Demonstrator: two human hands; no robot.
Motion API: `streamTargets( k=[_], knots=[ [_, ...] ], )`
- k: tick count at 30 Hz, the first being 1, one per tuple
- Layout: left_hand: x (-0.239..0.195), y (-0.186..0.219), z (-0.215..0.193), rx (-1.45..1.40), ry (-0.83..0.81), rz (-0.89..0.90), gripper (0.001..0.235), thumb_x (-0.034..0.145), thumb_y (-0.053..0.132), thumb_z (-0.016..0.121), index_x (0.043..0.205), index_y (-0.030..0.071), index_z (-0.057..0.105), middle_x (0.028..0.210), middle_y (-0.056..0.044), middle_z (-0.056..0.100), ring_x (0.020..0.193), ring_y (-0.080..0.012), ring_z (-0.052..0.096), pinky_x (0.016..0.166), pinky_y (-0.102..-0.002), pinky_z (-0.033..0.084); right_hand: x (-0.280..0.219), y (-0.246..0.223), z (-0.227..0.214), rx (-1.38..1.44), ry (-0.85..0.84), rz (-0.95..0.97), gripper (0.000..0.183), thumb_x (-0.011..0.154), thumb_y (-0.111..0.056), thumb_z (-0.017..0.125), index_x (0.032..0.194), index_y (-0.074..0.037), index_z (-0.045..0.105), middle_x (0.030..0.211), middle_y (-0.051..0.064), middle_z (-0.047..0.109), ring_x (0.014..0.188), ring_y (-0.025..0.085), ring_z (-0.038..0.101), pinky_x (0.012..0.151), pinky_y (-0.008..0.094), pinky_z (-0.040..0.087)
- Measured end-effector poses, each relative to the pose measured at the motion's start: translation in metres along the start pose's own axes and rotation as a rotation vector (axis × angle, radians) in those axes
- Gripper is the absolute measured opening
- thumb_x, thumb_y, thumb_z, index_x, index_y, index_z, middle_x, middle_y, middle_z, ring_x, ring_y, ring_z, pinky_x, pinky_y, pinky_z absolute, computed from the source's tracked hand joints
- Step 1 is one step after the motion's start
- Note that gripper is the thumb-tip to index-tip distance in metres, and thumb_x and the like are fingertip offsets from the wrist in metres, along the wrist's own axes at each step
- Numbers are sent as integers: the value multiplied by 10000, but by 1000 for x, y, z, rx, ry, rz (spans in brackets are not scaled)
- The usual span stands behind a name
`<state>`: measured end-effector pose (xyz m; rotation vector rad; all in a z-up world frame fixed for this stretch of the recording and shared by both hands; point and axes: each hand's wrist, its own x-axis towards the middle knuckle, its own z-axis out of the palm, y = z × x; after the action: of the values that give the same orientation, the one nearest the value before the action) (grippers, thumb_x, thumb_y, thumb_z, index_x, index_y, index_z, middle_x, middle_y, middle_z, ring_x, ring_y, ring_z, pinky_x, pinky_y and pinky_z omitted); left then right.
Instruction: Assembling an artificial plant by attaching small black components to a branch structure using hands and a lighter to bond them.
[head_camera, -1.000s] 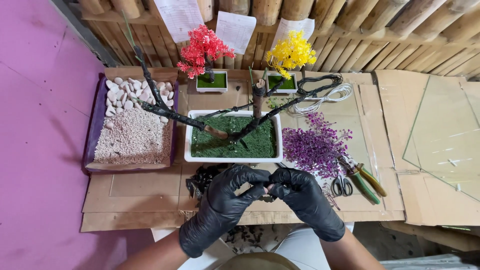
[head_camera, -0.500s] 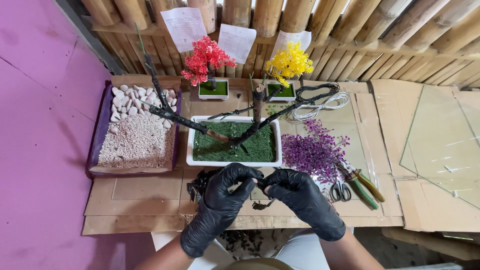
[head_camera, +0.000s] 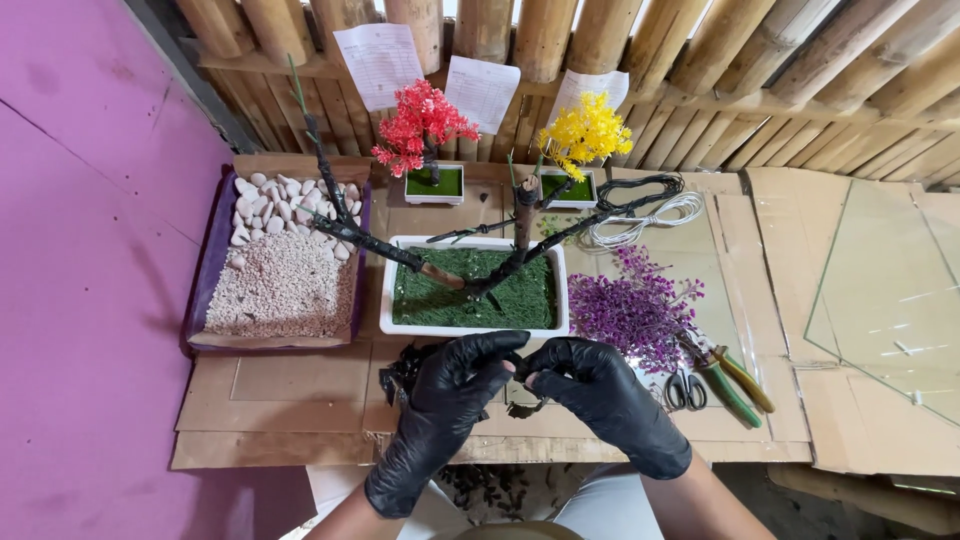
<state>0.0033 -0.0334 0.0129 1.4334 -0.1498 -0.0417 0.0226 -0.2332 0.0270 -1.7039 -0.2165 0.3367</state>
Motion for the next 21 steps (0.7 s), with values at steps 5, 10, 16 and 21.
streamTargets(
  k=[5, 10, 16, 21],
  knots=[
    [4, 2, 2, 72, 98, 211, 85, 944, 134, 708, 966, 83, 771, 994, -60, 813, 947, -193, 781, 896, -346, 643, 3, 4, 0, 4, -1, 46, 96, 860, -27, 757, 920, 7, 824, 801, 77, 758, 695, 155, 679, 614, 301, 551],
    [10, 3, 3, 176, 116, 421, 96, 979, 87, 662, 1036, 86, 739, 1044, -79, 784, 1005, -236, 767, 911, -369, 634, 4, 3, -4, 7, -21, 86, 113, 856, -50, 790, 946, 11, 820, 840, 78, 782, 735, 163, 697, 657, 323, 596],
    [27, -11, 1, 152, 170, 466, 138, 976, 63, 634, 1064, 104, 732, 1090, -98, 778, 1050, -270, 762, 923, -392, 637, 5, -10, -13, -101, 44, 15, 80, 876, -102, 774, 896, -40, 820, 842, 36, 773, 774, 128, 659, 686, 294, 523],
    [45, 3, 5, 81, 200, 492, 124, 1009, 68, 619, 1063, 118, 718, 1105, -85, 759, 1098, -264, 747, 979, -393, 635, 12, -23, -18, -103, 99, -89, 117, 872, -83, 770, 950, -12, 822, 826, 56, 788, 732, 163, 748, 618, 307, 601]
  ],
)
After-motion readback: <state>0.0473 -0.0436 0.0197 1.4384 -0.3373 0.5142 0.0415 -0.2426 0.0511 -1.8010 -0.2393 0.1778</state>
